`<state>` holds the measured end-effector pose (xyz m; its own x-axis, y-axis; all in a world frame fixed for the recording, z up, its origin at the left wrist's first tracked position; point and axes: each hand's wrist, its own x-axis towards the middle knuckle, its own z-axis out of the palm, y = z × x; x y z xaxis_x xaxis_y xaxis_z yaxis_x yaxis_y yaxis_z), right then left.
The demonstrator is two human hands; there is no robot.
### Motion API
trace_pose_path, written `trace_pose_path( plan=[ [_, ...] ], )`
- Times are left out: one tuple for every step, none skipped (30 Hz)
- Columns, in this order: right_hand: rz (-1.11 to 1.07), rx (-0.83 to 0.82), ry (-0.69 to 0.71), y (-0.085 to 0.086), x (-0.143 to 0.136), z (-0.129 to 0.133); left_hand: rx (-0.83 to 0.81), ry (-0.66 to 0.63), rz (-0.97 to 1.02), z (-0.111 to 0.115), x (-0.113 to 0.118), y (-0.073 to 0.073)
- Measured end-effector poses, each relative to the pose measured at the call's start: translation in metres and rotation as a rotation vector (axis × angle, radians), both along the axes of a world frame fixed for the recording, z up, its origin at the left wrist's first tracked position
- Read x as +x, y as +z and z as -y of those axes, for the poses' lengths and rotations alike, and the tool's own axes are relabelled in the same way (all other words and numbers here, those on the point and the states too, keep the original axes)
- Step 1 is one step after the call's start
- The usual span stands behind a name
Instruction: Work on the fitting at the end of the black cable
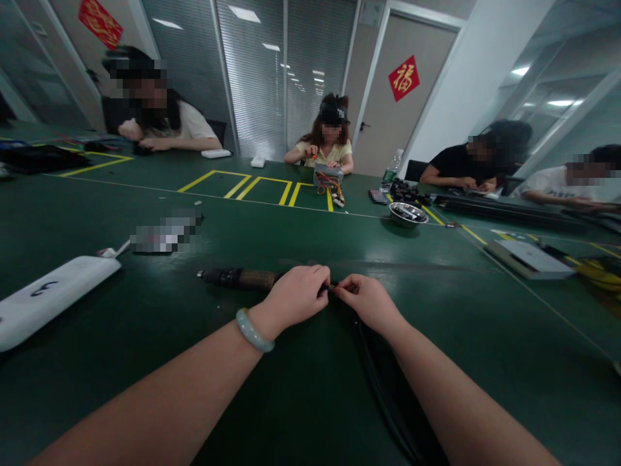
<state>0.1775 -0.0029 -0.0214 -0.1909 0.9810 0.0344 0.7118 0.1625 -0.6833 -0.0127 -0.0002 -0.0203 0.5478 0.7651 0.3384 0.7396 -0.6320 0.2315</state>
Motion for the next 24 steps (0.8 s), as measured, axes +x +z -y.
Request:
trace_pose_path(
  plan=[
    [-0.003, 0.000, 0.003, -0.0002, 0.0001, -0.0001, 0.000, -0.002, 0.002, -0.0001, -0.0001, 0.0000],
    [-0.004, -0.001, 0.005, -0.0001, 0.0001, -0.0002, -0.001, -0.003, 0.004, -0.0001, -0.0003, 0.0001],
    [-0.003, -0.002, 0.006, 0.0001, 0.0001, -0.0001, -0.002, -0.001, 0.007, -0.0001, -0.0004, 0.0004],
    [0.001, -0.005, 0.005, 0.0004, 0.0000, 0.0000, -0.003, 0.001, 0.007, -0.0001, -0.0005, 0.0007],
    [0.006, -0.010, 0.004, 0.0008, 0.0000, 0.0002, -0.005, 0.001, 0.007, 0.0000, -0.0005, 0.0011],
    [0.009, -0.016, 0.003, 0.0012, 0.0000, 0.0005, -0.007, 0.002, 0.006, 0.0002, -0.0006, 0.0014],
    [0.009, -0.022, 0.004, 0.0016, 0.0000, 0.0008, -0.007, 0.001, 0.007, 0.0003, -0.0005, 0.0016],
    [0.007, -0.025, 0.006, 0.0018, 0.0001, 0.0010, -0.006, -0.001, 0.007, 0.0004, -0.0005, 0.0017],
    [0.004, -0.026, 0.011, 0.0019, 0.0001, 0.0012, -0.005, -0.003, 0.007, 0.0005, -0.0004, 0.0017],
    [0.002, -0.025, 0.016, 0.0020, 0.0001, 0.0014, -0.005, -0.004, 0.006, 0.0005, -0.0003, 0.0016],
    [0.002, -0.021, 0.019, 0.0019, 0.0000, 0.0015, -0.006, -0.001, 0.004, 0.0005, -0.0002, 0.0015],
    [0.005, -0.016, 0.019, 0.0018, -0.0002, 0.0015, -0.008, 0.000, -0.001, 0.0004, -0.0001, 0.0014],
    [0.009, -0.011, 0.016, 0.0017, -0.0006, 0.0015, -0.010, 0.003, -0.006, 0.0003, 0.0000, 0.0013],
    [0.012, -0.007, 0.013, 0.0015, -0.0009, 0.0014, -0.013, 0.005, -0.010, 0.0002, 0.0001, 0.0013],
    [0.012, -0.005, 0.009, 0.0012, -0.0013, 0.0013, -0.014, 0.006, -0.012, 0.0000, 0.0002, 0.0013],
    [0.010, -0.004, 0.006, 0.0009, -0.0016, 0.0011, -0.015, 0.006, -0.013, -0.0002, 0.0002, 0.0013],
    [0.006, -0.004, 0.004, 0.0006, -0.0019, 0.0010, -0.015, 0.007, -0.012, -0.0004, 0.0003, 0.0013],
    [0.001, -0.004, 0.003, 0.0004, -0.0019, 0.0009, -0.016, 0.006, -0.011, -0.0006, 0.0003, 0.0012],
    [-0.002, -0.003, 0.003, 0.0003, -0.0019, 0.0009, -0.018, 0.008, -0.010, -0.0008, 0.0002, 0.0010],
    [-0.003, -0.002, 0.003, 0.0002, -0.0018, 0.0009, -0.019, 0.009, -0.009, -0.0009, 0.0002, 0.0007],
    [-0.005, 0.000, 0.002, 0.0003, -0.0017, 0.0010, -0.019, 0.013, -0.006, -0.0011, 0.0002, 0.0003],
    [-0.006, 0.000, 0.003, 0.0004, -0.0017, 0.0011, -0.018, 0.017, -0.004, -0.0012, 0.0002, -0.0001],
    [-0.008, 0.000, 0.003, 0.0006, -0.0017, 0.0012, -0.016, 0.020, -0.003, -0.0013, 0.0002, -0.0006],
    [-0.009, 0.000, 0.003, 0.0008, -0.0018, 0.0012, -0.014, 0.021, -0.004, -0.0013, 0.0002, -0.0009]
  ],
)
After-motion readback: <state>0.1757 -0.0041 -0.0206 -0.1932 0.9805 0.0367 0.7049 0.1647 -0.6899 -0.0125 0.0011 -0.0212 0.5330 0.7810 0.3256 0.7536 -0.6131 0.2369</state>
